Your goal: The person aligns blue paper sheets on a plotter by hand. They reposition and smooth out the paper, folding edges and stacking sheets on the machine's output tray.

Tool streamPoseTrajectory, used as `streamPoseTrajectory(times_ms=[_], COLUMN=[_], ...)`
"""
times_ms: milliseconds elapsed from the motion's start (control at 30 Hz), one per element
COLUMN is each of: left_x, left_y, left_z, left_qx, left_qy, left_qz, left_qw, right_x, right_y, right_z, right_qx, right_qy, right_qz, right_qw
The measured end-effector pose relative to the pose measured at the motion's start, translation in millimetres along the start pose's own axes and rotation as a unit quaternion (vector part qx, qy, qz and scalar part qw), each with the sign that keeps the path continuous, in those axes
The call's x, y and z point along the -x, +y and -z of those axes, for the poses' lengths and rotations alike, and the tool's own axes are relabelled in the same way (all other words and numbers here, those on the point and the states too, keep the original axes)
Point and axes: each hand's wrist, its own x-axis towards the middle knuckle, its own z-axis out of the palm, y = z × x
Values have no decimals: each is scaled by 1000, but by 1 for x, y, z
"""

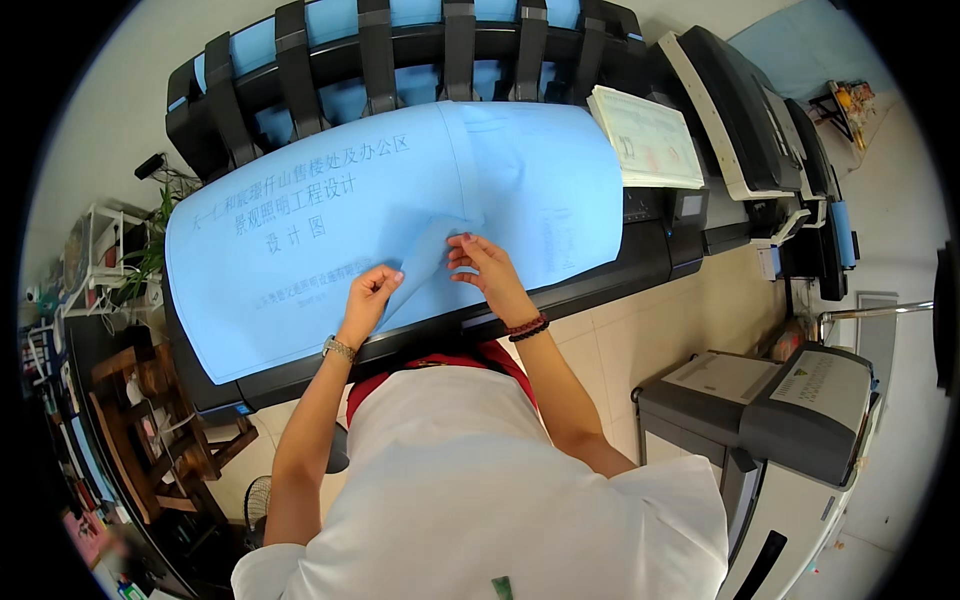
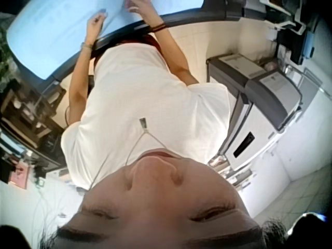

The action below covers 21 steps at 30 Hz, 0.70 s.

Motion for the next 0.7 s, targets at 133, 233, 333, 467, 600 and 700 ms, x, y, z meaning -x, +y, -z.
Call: streamPoseTrajectory(times_ms=[133,233,333,467,600,700], left_x=[-1,0,-1,-2,-1,-2], left_y=[-7,-7,-7,-4,0,-1], left_z=[0,2,4,3,3,4], left_qx=[99,133,152,164,162,171], left_qy=[34,35,20,14,9,3], left_qz=[-4,30,46,51,65,59], left_qw=[995,990,987,985,985,983], right_x=[-2,3,8,10,13,15], right_y=[17,18,20,24,29,31], right_z=[7,17,22,27,31,35], right_qx=[-51,-66,-69,-82,-111,-128], right_qy=[56,69,75,79,72,92], right_qz=[6,-4,-15,-29,-32,-37], right_qw=[997,995,995,993,991,987])
